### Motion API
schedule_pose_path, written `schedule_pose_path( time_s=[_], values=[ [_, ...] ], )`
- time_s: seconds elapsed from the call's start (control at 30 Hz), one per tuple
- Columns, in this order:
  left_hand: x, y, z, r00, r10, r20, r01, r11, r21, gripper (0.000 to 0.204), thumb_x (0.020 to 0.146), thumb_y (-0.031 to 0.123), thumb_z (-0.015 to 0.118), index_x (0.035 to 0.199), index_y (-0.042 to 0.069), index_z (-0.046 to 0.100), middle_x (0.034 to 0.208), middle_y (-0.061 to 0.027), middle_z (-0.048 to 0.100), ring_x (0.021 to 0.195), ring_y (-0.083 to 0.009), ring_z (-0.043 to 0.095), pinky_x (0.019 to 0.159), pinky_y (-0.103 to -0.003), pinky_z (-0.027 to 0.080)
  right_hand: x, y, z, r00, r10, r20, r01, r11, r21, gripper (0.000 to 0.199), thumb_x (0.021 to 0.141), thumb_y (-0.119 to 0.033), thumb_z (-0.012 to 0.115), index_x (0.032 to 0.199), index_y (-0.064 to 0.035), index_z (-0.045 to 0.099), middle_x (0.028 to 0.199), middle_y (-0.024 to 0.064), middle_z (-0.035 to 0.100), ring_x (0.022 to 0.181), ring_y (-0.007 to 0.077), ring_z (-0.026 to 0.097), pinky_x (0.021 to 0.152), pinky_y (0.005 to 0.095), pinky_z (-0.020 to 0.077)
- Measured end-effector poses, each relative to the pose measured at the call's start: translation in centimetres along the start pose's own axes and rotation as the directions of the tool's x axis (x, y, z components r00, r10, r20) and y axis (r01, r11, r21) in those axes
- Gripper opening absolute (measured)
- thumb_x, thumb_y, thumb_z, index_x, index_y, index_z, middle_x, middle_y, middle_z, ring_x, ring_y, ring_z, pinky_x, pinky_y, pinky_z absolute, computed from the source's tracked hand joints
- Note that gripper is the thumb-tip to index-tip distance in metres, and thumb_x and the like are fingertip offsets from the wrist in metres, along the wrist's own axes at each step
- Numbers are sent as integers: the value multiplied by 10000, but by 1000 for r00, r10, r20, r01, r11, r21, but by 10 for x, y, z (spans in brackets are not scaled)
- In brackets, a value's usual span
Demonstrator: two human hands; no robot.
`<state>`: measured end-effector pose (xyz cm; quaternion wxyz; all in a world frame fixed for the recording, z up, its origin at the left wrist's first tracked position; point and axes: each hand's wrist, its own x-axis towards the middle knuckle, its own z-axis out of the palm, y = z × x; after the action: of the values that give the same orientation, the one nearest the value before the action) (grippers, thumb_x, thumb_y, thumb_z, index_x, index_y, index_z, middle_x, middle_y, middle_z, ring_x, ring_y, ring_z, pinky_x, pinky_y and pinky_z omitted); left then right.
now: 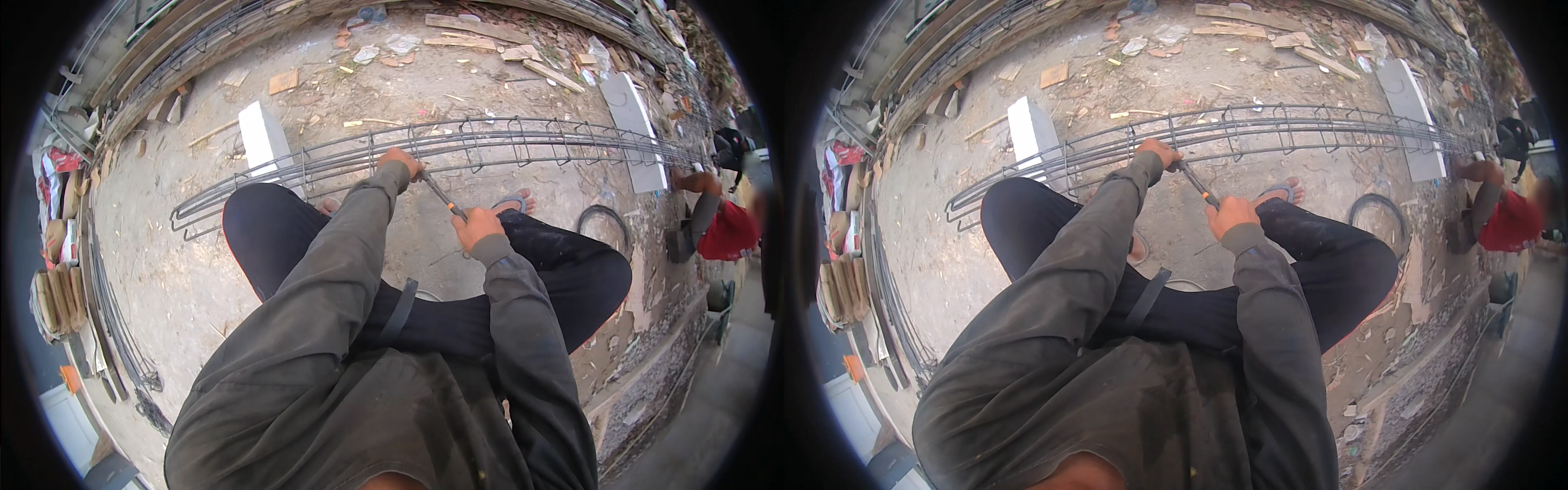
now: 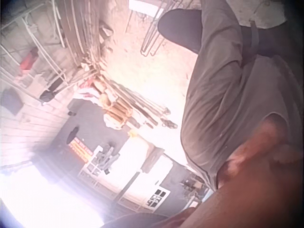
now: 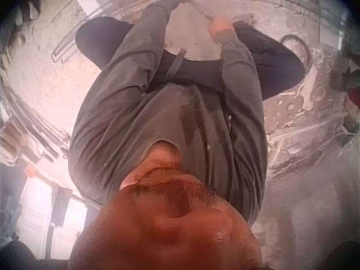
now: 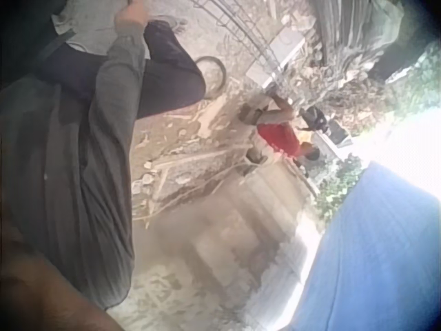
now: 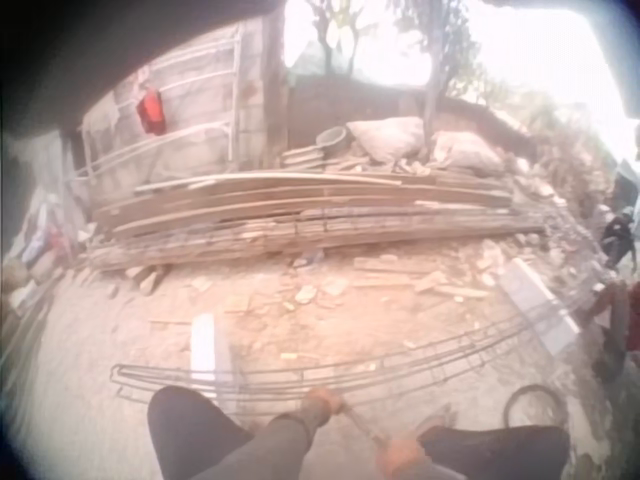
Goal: The person sits on the ground and ties a rebar cage using wire ties and pliers. They repeatedly wrap wire around the intersections of the rebar grid and twist the wire to secure the structure.
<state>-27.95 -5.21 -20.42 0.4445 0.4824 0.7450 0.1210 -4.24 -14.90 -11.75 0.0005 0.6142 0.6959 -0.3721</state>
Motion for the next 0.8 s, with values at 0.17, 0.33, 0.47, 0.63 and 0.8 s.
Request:
schedule_pose_path(
  time_s=[0.17,0.33,0.47,0.63,0.8],
  values=[
    [-8,6,-2,998,20,-51,-20,1000,-2,326,823,383,795,911,70,808,829,-61,778,782,-184,743,777,-326,569,18,23,-1,783,-26,622,-545,455,705,538,910,-472,716,1045,42,629,761,149,683,595,271,695,478,408,573],
    [-11,6,-1,999,-9,-37,8,999,-40,355,872,461,730,834,118,812,790,-10,765,788,-174,726,789,-339,566,14,8,0,922,106,372,-185,965,185,607,843,-430,788,1107,67,560,799,157,702,691,223,723,522,364,563],
    [-4,2,-1,995,99,-29,-95,986,134,346,861,448,741,844,110,815,772,-23,760,770,-173,724,772,-334,570,1,5,11,981,-142,-133,95,947,-307,507,804,-282,826,1114,-6,535,807,161,700,788,227,738,568,371,571],
    [7,-8,4,998,65,-21,-66,996,-58,405,836,489,747,875,92,815,744,-48,751,732,-186,725,744,-345,573,23,37,8,986,-97,138,37,923,383,373,836,-123,727,1139,-9,542,868,201,707,737,326,731,669,440,590],
    [-6,-4,-4,997,83,9,-83,996,19,498,792,496,806,924,16,792,807,-139,756,760,-219,733,737,-363,570,16,33,4,915,124,385,-290,864,412,264,872,-7,658,1104,8,533,864,200,699,818,273,737,622,406,603]
  ],
)
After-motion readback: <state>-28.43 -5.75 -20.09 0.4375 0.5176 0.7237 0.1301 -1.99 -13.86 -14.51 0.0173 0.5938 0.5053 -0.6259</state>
